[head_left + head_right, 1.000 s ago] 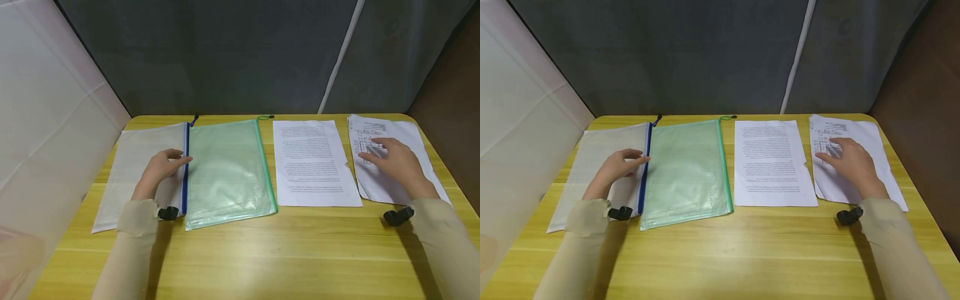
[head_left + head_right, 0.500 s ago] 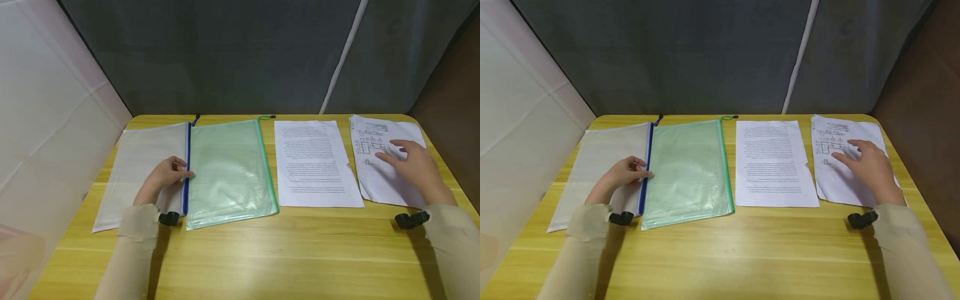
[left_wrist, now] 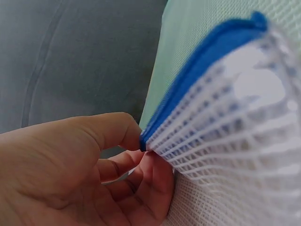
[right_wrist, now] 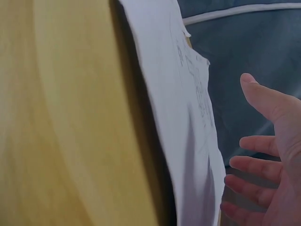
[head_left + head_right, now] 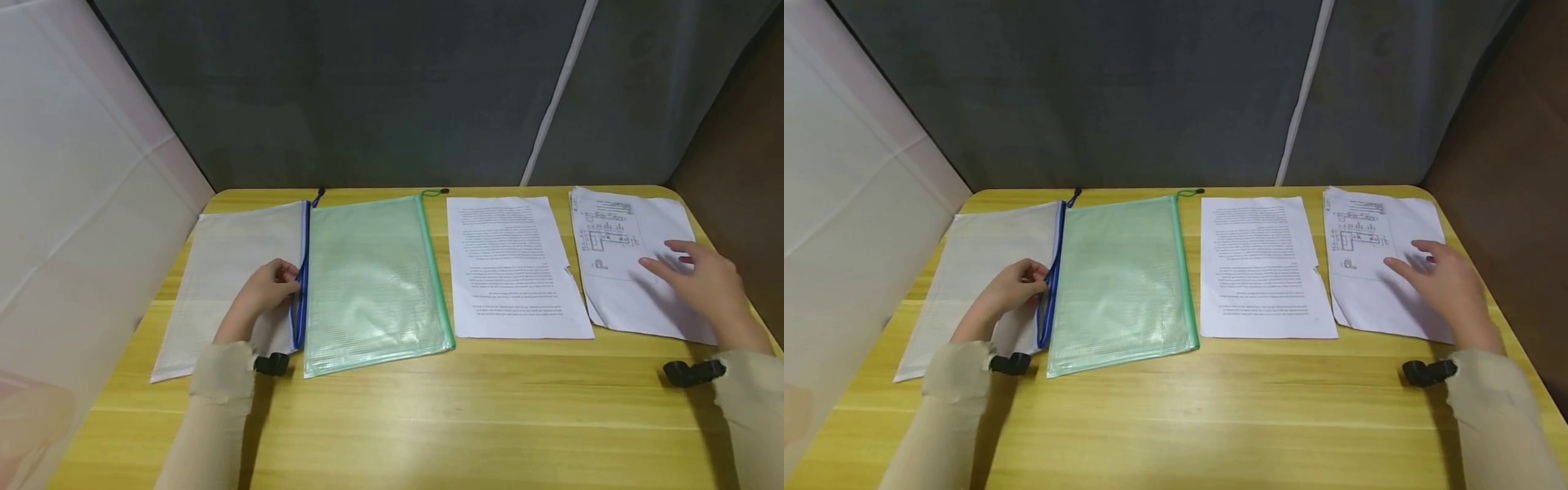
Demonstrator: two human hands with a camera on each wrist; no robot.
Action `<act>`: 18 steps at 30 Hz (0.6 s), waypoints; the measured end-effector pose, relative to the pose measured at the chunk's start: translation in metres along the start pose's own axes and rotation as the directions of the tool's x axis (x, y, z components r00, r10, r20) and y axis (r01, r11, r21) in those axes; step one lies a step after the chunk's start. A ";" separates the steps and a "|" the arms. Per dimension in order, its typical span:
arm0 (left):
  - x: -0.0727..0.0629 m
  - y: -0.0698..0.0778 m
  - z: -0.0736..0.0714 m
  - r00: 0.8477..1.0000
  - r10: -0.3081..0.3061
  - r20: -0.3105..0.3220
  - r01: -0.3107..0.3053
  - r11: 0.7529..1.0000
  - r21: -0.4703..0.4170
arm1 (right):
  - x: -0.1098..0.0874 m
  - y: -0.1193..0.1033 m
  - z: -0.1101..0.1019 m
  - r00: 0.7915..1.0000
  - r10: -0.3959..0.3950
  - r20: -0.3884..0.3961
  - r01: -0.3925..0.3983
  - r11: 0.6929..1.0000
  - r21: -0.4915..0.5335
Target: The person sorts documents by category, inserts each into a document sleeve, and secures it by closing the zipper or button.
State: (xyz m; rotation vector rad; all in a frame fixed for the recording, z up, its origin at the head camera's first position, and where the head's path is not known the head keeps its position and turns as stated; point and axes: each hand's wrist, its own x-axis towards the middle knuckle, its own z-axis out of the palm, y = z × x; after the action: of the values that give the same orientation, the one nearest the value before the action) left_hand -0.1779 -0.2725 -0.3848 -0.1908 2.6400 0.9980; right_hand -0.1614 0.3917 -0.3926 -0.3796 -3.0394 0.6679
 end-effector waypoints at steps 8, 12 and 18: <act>-0.012 -0.006 -0.007 0.998 0.040 -0.048 -0.040 0.999 -0.016 | -0.007 0.018 -0.002 0.997 0.050 -0.051 -0.050 0.999 -0.004; -0.020 -0.004 -0.012 0.994 0.071 -0.087 -0.072 0.997 -0.009 | -0.011 0.026 -0.001 0.991 0.105 -0.078 -0.106 0.994 -0.010; -0.030 -0.002 -0.019 0.981 0.111 -0.158 -0.109 0.994 0.023 | -0.013 0.035 -0.003 0.975 0.221 0.011 -0.220 0.974 -0.045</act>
State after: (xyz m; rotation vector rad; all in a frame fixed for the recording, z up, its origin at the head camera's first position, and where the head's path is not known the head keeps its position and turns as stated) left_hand -0.1535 -0.2864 -0.3622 -0.1275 2.8290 1.0382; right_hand -0.1407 0.4205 -0.4037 -0.7256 -3.0587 0.6145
